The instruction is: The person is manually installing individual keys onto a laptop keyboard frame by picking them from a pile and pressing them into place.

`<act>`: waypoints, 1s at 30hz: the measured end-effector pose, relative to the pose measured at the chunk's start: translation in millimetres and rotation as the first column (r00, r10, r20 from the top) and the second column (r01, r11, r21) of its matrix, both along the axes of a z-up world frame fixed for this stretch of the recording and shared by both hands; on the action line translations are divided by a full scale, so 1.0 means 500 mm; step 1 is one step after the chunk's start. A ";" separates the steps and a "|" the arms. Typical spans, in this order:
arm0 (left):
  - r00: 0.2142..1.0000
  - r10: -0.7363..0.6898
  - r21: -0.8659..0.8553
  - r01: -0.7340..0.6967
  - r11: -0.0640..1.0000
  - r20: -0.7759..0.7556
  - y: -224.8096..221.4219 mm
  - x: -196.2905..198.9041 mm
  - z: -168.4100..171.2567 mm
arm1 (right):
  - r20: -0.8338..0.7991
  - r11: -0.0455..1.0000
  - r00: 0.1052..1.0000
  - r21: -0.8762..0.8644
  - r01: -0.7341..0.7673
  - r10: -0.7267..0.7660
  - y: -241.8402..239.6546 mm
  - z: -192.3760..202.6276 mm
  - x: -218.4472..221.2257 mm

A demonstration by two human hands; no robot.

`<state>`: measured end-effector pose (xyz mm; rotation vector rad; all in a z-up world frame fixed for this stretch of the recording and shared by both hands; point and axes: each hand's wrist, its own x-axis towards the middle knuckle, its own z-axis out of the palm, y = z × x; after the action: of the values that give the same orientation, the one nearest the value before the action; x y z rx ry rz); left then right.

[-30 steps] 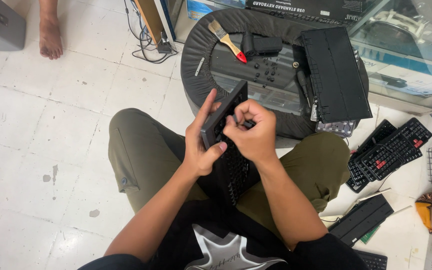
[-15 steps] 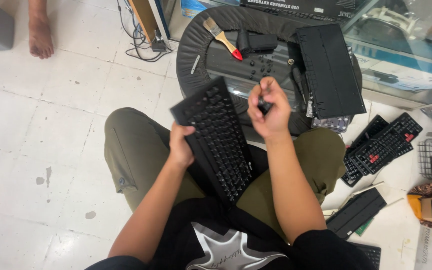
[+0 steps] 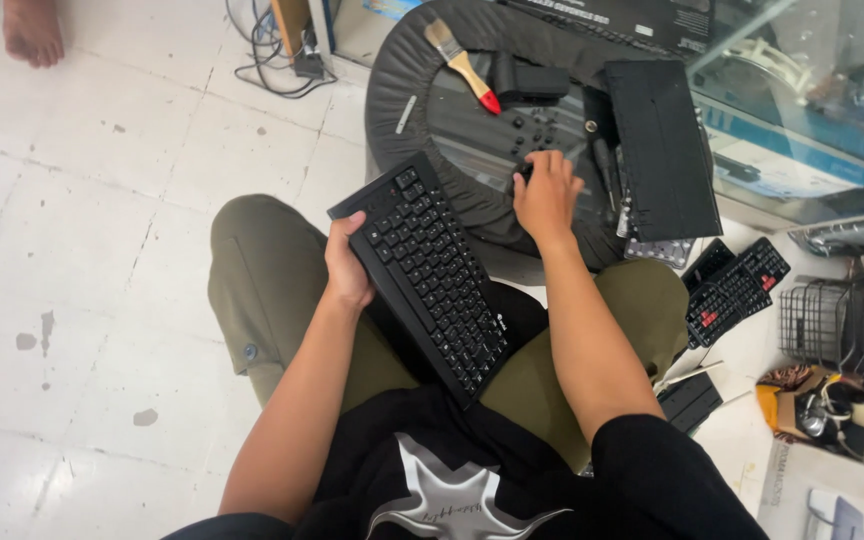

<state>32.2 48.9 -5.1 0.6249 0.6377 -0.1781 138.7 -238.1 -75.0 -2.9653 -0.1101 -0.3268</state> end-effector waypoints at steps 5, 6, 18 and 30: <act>0.807 -0.117 0.109 0.065 0.992 0.579 0.030 0.002 -0.040 | 0.243 0.868 0.944 0.391 -0.307 0.225 0.154 0.193 -0.093; 0.739 -0.152 0.130 0.087 0.988 0.656 0.029 -0.001 -0.017 | 0.429 0.692 0.845 0.504 -0.517 0.319 0.187 0.232 -0.114; 0.582 -0.214 0.265 -0.003 0.964 0.785 0.019 0.010 -0.004 | 0.379 0.633 0.919 0.687 -0.357 0.108 0.312 0.264 -0.178; 0.595 -0.095 0.165 -0.065 0.984 0.798 0.002 -0.008 0.048 | 0.201 0.656 0.959 0.699 -0.285 0.202 0.321 0.306 -0.174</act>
<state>28.3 50.0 18.9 0.8024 -0.2583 0.1630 51.8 -77.4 77.9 -2.1014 -0.3119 -0.3807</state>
